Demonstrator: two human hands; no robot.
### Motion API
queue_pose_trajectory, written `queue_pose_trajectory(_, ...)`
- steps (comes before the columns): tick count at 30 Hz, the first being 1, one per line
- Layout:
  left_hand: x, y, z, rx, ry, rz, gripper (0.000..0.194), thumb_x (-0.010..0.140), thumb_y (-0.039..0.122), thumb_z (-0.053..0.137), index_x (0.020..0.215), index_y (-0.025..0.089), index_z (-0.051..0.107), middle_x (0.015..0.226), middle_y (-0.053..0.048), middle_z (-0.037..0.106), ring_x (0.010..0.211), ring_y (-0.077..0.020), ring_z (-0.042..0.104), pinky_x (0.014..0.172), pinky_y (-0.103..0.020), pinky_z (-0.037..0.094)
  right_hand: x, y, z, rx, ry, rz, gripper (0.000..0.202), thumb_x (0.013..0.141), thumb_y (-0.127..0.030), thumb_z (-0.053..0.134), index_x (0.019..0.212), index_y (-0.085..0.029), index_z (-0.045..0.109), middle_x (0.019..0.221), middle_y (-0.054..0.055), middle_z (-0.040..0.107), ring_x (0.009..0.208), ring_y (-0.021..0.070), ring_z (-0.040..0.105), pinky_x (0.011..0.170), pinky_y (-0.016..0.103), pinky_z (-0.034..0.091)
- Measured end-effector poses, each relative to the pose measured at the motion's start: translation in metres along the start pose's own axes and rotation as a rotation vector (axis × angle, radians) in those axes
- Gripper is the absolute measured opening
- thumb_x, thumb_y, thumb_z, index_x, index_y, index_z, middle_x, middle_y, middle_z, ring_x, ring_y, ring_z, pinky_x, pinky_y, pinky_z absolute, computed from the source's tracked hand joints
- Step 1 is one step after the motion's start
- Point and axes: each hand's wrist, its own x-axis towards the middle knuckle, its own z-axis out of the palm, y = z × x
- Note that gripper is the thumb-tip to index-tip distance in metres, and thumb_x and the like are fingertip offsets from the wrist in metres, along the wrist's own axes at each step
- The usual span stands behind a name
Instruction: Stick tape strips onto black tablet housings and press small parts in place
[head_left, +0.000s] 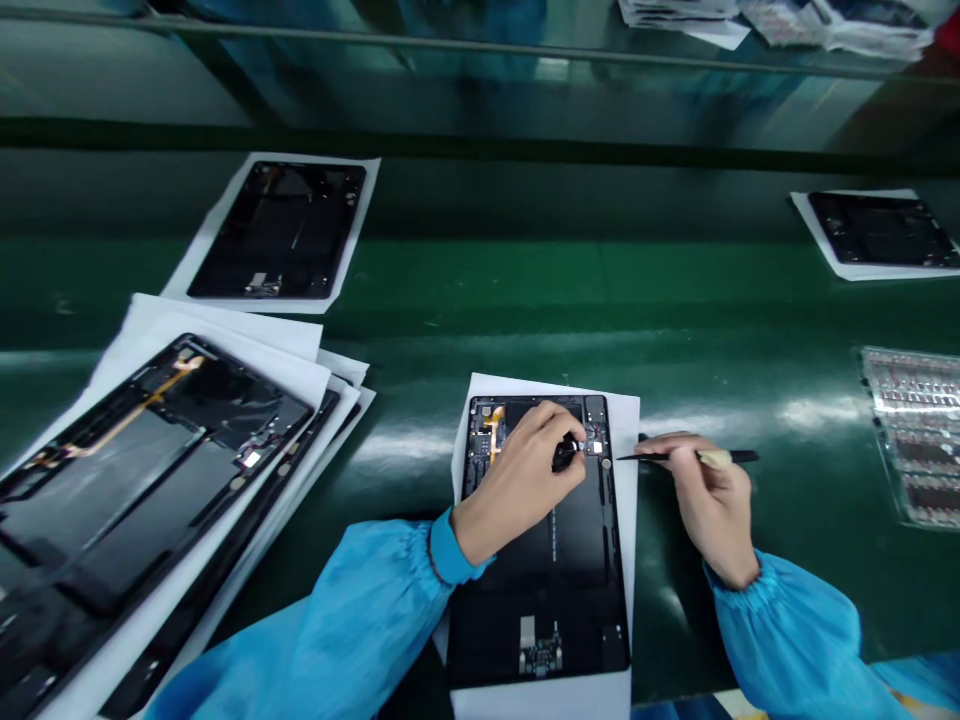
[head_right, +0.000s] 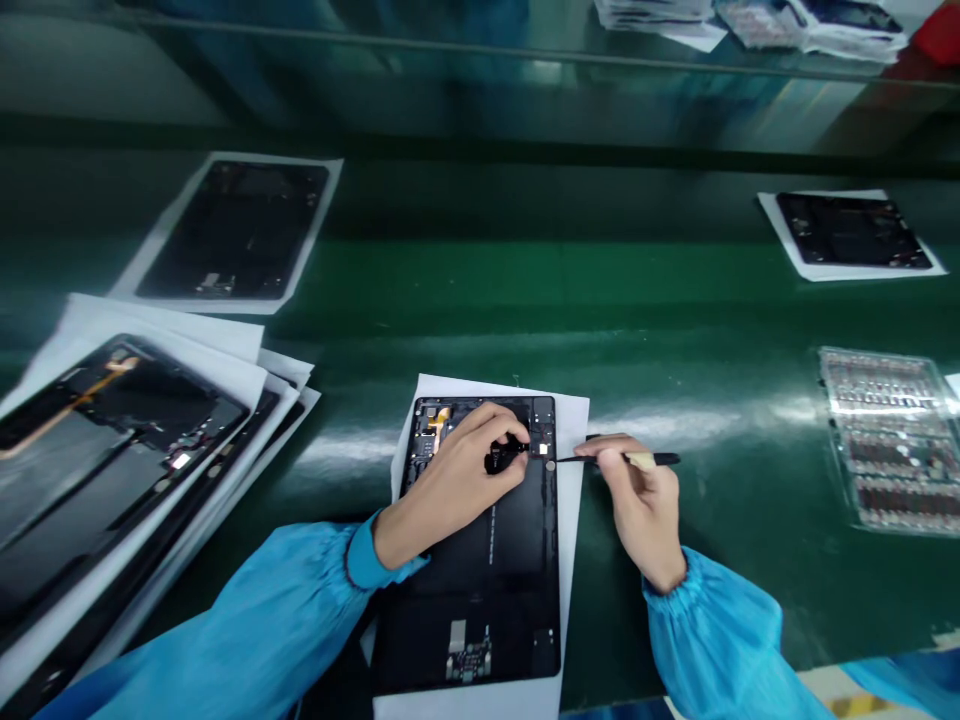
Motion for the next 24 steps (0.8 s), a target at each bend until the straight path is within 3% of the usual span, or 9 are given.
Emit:
queue_pose_trajectory(3,-0.008,0.001,-0.016,-0.099,0.018,-0.005,0.021,0.085,0.012,0.056,0.103,0.023,0.057,0.102,-0.003,0.057,0.086,-0.0161,0.057,0.074,-0.03,0.048,0.002,-0.02,0.007,-0.044,-0.063,-0.049,0.034,0.102,-0.03,0.036,0.093,-0.02,0.067,0.087,0.005,0.07,0.083,0.0171,0.067,0.077,0.032,0.053)
queue_pose_trajectory(7,-0.035,0.003,-0.038,-0.119,0.163,-0.087,0.011,0.09,0.017,0.053,0.097,0.023,0.059,0.096,-0.002,0.059,0.078,-0.0137,0.058,0.071,-0.028,0.048,0.007,-0.041,0.035,-0.466,-0.341,-0.123,0.027,0.098,-0.022,0.041,0.119,-0.022,0.057,0.104,0.007,0.062,0.081,0.0172,0.065,0.071,0.031,0.053)
queue_pose_trajectory(11,-0.063,-0.002,-0.037,-0.121,0.134,-0.123,0.01,0.092,0.02,0.051,0.095,0.023,0.06,0.097,-0.003,0.061,0.078,-0.0141,0.058,0.07,-0.027,0.048,0.014,-0.034,0.061,-0.812,-0.518,-0.169,0.019,0.093,-0.024,0.052,0.111,-0.022,0.058,0.11,0.007,0.055,0.073,0.016,0.063,0.058,0.028,0.05)
queue_pose_trajectory(14,-0.072,-0.006,-0.027,-0.127,0.084,-0.131,0.012,0.093,0.021,0.05,0.096,0.023,0.062,0.1,-0.003,0.062,0.081,-0.0153,0.059,0.072,-0.028,0.049,0.02,-0.029,0.066,-0.801,-0.52,-0.186,0.013,0.091,-0.02,0.055,0.104,-0.021,0.055,0.105,0.005,0.054,0.078,0.0163,0.063,0.06,0.027,0.051)
queue_pose_trajectory(17,-0.075,-0.003,-0.023,-0.181,0.074,-0.166,0.013,0.094,0.026,0.051,0.095,0.022,0.063,0.096,-0.003,0.064,0.081,-0.0163,0.06,0.072,-0.028,0.05,0.012,-0.042,0.057,-0.69,-0.462,-0.224,0.006,0.092,-0.017,0.053,0.095,-0.021,0.054,0.098,0.003,0.056,0.08,0.0158,0.063,0.066,0.028,0.053)
queue_pose_trajectory(21,-0.086,0.018,-0.028,-0.514,-0.091,-0.304,0.031,0.095,0.043,0.048,0.088,0.02,0.068,0.077,-0.002,0.066,0.071,-0.0157,0.062,0.066,-0.026,0.051,-0.032,-0.075,0.035,-0.584,-0.396,-0.39,0.014,0.097,-0.017,0.043,0.098,-0.021,0.057,0.092,0.005,0.06,0.073,0.0145,0.064,0.065,0.026,0.053)
queue_pose_trajectory(24,-0.099,0.036,-0.026,-0.762,-0.177,-0.403,0.036,0.089,0.053,0.057,0.087,0.019,0.071,0.078,-0.003,0.068,0.074,-0.016,0.063,0.069,-0.026,0.052,-0.072,-0.085,0.023,-0.635,-0.363,-0.586,0.028,0.099,-0.015,0.033,0.106,-0.018,0.06,0.084,0.006,0.066,0.067,0.015,0.065,0.063,0.026,0.053)
